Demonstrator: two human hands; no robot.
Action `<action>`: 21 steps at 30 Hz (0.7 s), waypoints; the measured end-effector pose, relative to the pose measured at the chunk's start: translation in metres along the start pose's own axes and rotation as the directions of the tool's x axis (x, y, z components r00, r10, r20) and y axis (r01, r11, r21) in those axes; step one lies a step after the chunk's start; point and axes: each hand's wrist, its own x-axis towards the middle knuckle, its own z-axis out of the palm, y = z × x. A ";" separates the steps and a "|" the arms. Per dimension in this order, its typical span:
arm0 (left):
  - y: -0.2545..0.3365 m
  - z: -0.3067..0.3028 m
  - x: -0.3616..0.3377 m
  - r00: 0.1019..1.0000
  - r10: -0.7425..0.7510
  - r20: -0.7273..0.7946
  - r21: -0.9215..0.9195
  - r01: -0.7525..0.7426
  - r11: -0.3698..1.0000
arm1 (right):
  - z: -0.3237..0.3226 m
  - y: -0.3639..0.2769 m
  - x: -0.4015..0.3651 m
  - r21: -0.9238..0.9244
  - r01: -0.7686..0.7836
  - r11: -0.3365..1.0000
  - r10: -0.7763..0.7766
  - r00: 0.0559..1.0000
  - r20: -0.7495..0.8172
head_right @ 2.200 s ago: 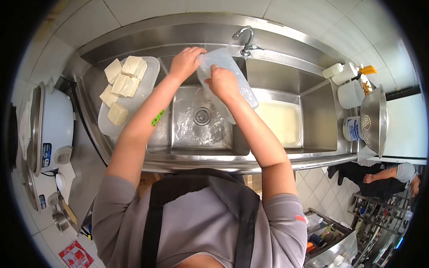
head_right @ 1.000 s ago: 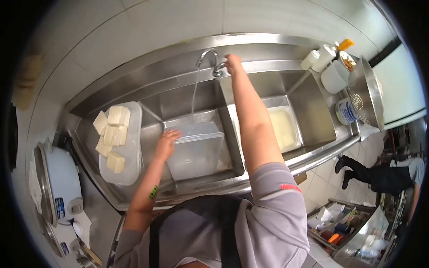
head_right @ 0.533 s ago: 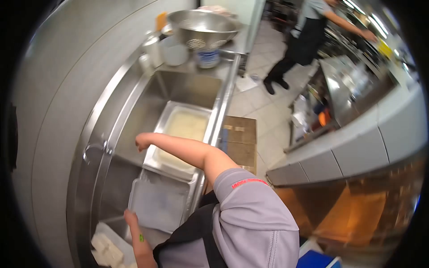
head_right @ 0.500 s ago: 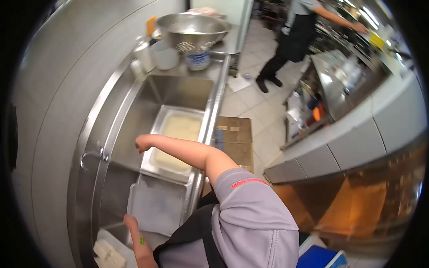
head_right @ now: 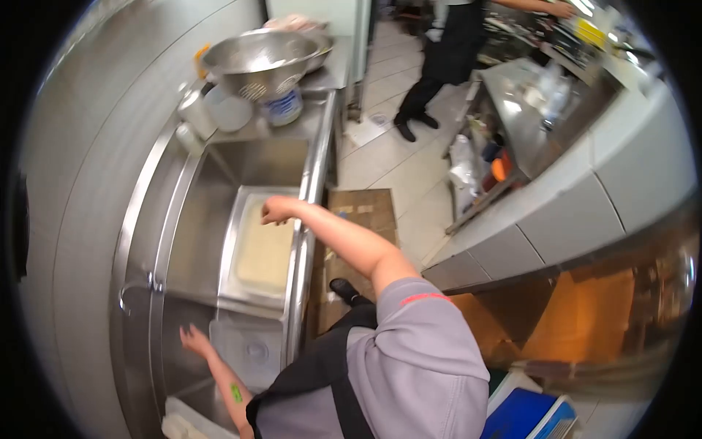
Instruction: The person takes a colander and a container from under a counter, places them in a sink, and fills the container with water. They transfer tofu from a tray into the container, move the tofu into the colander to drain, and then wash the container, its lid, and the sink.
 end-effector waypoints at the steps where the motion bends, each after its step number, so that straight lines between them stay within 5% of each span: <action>1: 0.038 -0.001 -0.004 1.000 0.024 0.006 -0.019 -0.024 1.000 | 0.005 0.004 0.010 -0.079 -0.025 0.997 0.033 0.993 0.111; 3: 0.089 0.007 -0.016 1.000 0.019 0.013 -0.010 -0.019 1.000 | 0.012 0.013 0.038 -0.101 0.035 0.994 -0.009 0.967 0.255; 5: 0.115 0.019 -0.030 0.974 0.228 -0.020 0.151 -0.222 0.963 | 0.019 0.024 0.079 -0.287 0.266 0.920 -0.237 0.963 0.132; 6: 0.122 0.024 -0.036 0.973 0.226 0.049 0.157 -0.231 0.960 | 0.019 0.027 0.099 -0.292 0.203 0.935 -0.192 0.979 0.067; 8: 0.141 0.034 -0.050 0.982 0.147 0.115 0.248 -0.172 0.953 | 0.015 0.029 0.135 -0.411 0.227 0.883 -0.225 0.973 0.053; 10: 0.136 0.045 -0.062 0.986 0.065 0.156 0.370 -0.119 0.922 | 0.013 0.033 0.169 -0.400 0.190 0.897 -0.113 0.971 0.209; 11: 0.134 0.055 -0.064 0.977 0.010 0.214 0.462 -0.110 0.880 | 0.015 0.035 0.184 -0.297 0.004 0.955 0.073 0.966 0.248; 12: 0.132 0.064 -0.067 0.980 -0.007 0.199 0.472 -0.090 0.877 | 0.016 0.040 0.200 -0.302 0.020 0.953 0.064 0.961 0.267; 14: 0.128 0.077 -0.077 0.972 -0.157 0.176 0.499 0.049 0.865 | 0.030 0.065 0.241 -0.612 0.142 0.778 0.075 0.946 0.315; 16: 0.126 0.087 -0.079 0.973 -0.197 0.122 0.431 0.127 0.893 | 0.078 0.137 0.302 -0.655 0.170 0.736 0.048 0.953 0.301; 19: 0.131 0.090 -0.074 0.971 -0.227 0.074 0.414 0.177 0.893 | 0.163 0.146 0.320 -0.631 0.474 0.614 -0.035 0.815 0.579; 21: 0.138 0.089 -0.074 0.966 -0.251 0.060 0.475 0.194 0.859 | 0.207 0.126 0.305 -0.580 0.525 0.622 -0.062 0.772 0.633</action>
